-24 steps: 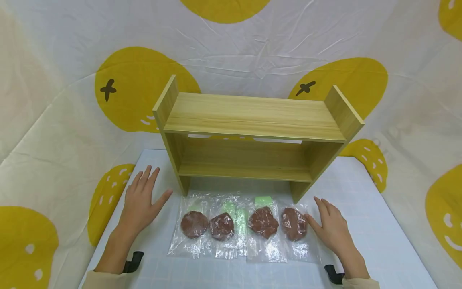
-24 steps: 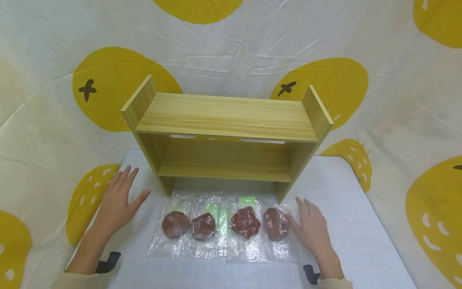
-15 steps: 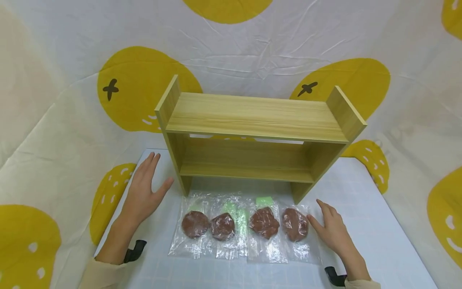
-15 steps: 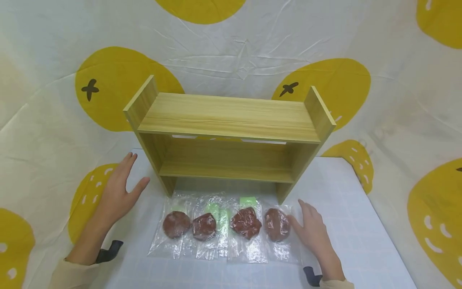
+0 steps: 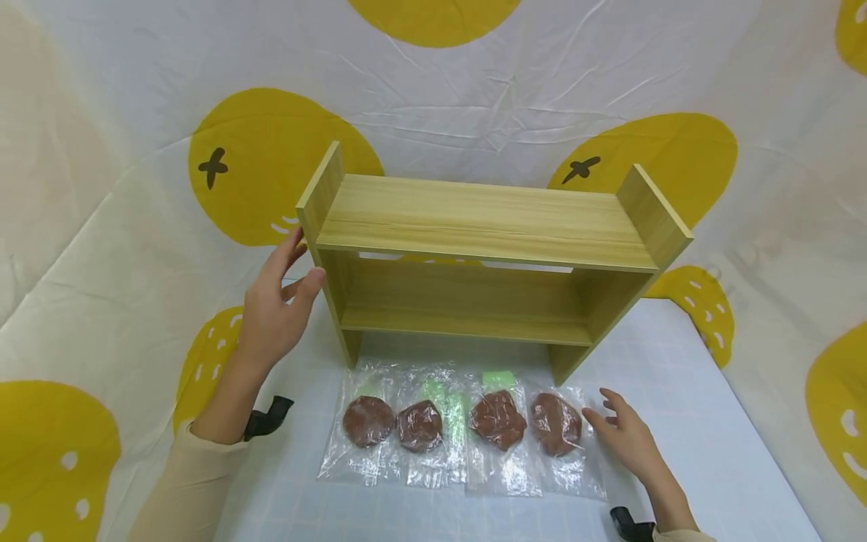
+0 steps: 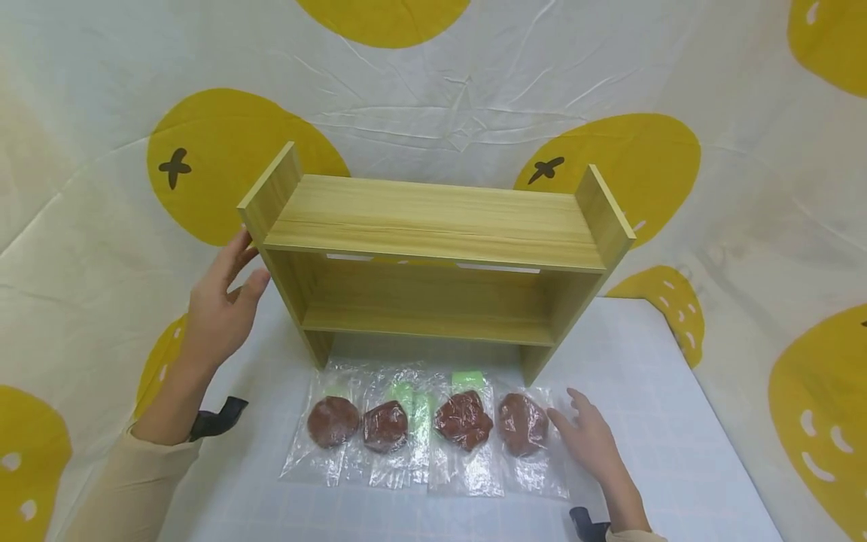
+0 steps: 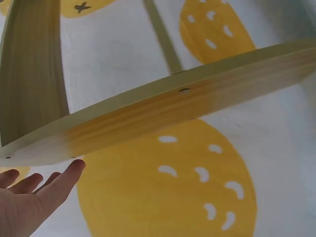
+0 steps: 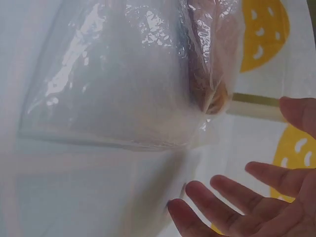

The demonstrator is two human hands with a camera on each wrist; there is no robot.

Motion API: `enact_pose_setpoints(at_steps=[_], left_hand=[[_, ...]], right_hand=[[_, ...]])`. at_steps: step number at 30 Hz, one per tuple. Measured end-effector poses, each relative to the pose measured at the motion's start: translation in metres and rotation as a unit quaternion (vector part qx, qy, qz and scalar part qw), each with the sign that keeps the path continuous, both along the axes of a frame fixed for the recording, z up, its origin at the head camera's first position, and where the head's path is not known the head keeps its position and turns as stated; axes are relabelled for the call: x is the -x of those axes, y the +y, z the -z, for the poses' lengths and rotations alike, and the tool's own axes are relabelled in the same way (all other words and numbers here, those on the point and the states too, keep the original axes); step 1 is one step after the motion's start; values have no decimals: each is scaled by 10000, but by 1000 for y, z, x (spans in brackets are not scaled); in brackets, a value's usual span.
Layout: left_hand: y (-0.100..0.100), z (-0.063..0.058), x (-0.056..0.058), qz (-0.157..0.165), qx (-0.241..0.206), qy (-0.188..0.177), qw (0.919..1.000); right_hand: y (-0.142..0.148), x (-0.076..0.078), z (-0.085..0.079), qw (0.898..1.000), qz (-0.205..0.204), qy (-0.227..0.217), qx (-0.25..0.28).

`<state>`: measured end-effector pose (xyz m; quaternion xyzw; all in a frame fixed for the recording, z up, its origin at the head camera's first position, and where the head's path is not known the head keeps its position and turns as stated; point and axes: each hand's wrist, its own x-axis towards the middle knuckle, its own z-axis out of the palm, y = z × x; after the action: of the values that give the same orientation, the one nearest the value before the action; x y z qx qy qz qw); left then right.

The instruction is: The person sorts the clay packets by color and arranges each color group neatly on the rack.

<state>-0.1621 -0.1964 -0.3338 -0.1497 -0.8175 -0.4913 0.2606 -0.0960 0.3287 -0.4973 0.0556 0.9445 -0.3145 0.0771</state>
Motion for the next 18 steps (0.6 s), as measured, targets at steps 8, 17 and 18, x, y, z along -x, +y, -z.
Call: enact_pose_setpoints(at_steps=[8, 17, 18], left_hand=[[7, -22, 13, 115, -426, -204, 9988], [12, -21, 24, 292, -765, -72, 9966], [13, -21, 25, 293, -795, -39, 9964]], right_hand=[[7, 1, 6, 9974, 238, -556, 382], [2, -1, 3, 9881, 335, -652, 1355], [2, -1, 3, 9865, 374, -678, 1445]])
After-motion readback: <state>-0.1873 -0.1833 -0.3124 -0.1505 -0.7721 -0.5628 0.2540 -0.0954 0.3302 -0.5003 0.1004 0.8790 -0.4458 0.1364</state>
